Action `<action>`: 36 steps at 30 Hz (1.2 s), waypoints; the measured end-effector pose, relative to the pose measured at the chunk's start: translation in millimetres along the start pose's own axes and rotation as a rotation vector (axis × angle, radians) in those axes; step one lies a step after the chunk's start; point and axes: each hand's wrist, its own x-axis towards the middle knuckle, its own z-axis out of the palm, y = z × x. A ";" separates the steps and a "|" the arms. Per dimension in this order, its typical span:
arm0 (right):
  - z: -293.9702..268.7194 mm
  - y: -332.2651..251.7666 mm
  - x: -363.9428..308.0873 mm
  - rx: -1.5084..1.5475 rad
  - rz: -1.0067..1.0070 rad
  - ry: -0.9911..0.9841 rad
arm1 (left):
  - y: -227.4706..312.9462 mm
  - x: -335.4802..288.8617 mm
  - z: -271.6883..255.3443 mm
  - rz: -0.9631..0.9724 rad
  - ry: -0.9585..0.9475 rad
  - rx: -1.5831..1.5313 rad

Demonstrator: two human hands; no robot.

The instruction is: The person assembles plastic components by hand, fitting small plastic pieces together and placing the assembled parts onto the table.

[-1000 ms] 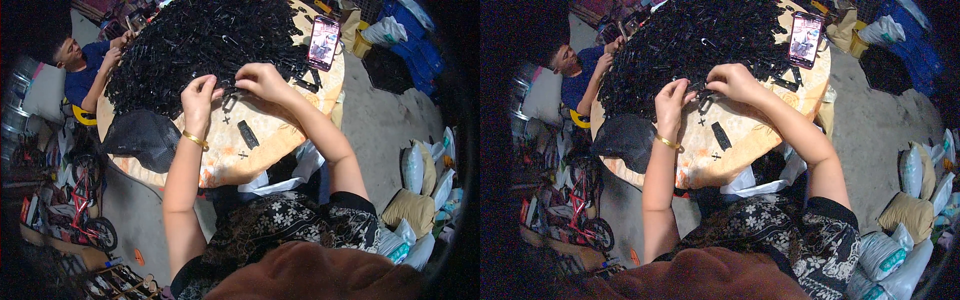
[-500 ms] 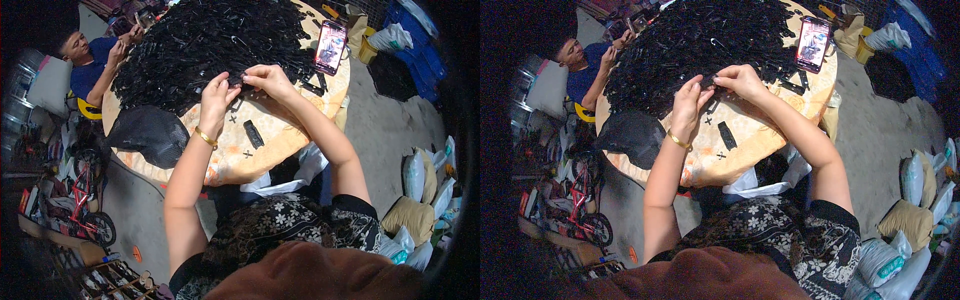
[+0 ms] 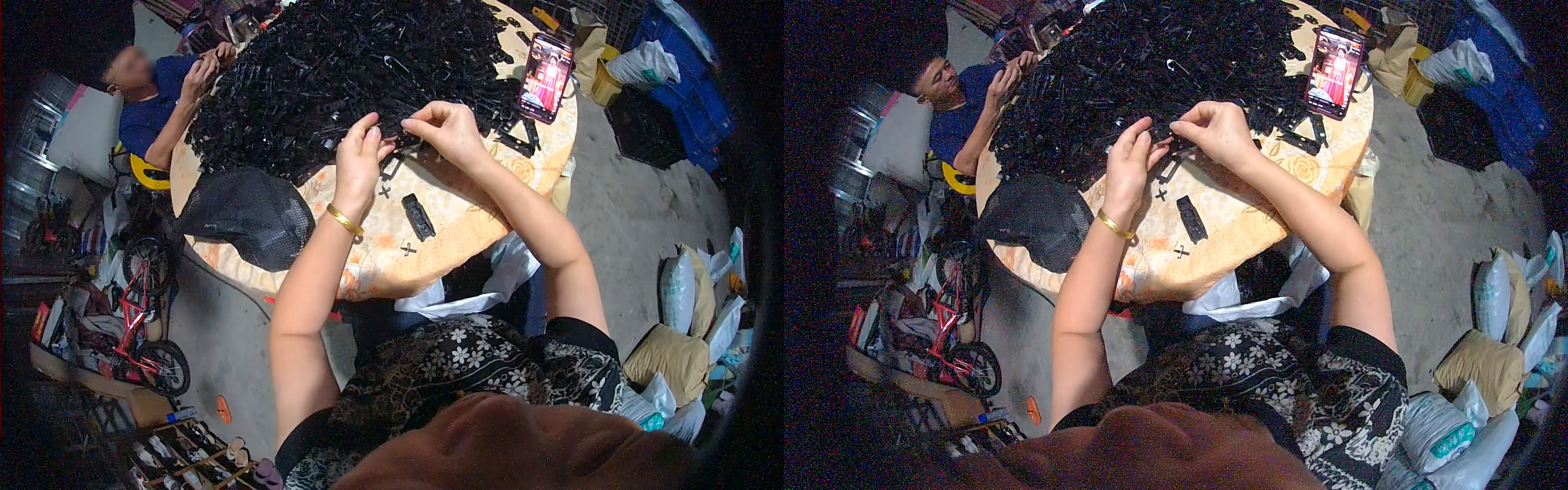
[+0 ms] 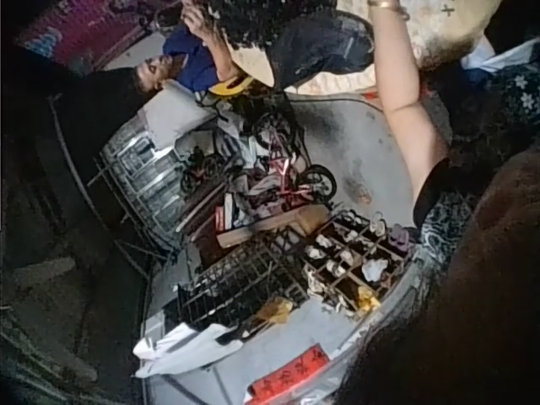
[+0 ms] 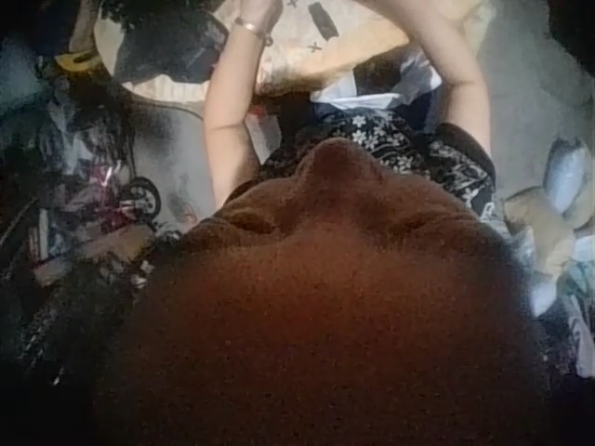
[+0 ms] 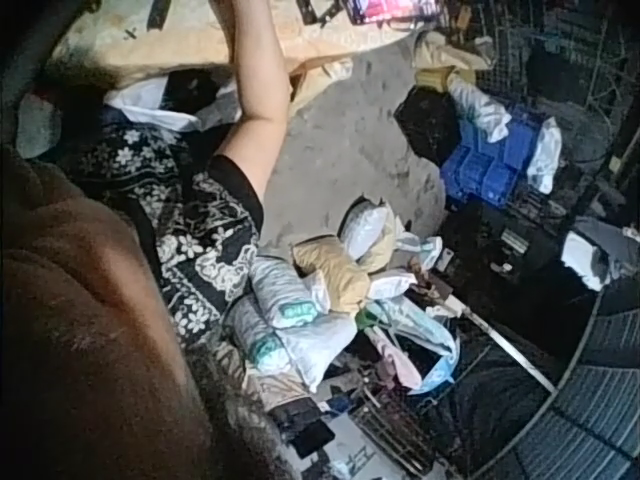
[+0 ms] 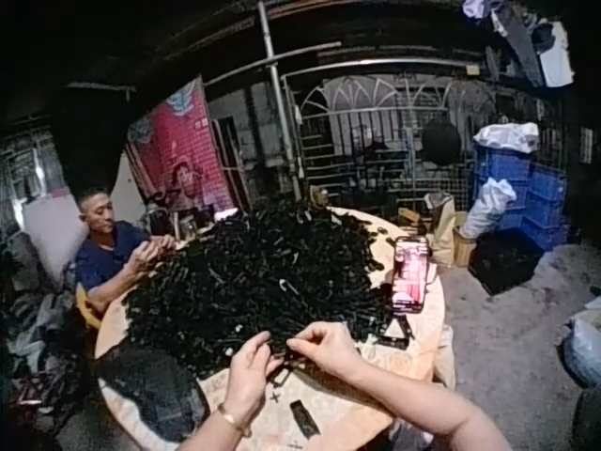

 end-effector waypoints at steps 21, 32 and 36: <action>-0.7 3.0 -0.7 -0.097 -0.027 -0.054 | -4.2 -1.7 1.7 0.018 0.015 -0.087; -0.4 3.4 -0.9 -0.410 -0.588 -0.222 | 17.1 4.3 -12.5 0.003 0.124 -0.233; 11.3 6.2 -11.3 -0.586 -0.764 -0.439 | 20.3 11.1 -27.5 -0.066 0.294 -0.326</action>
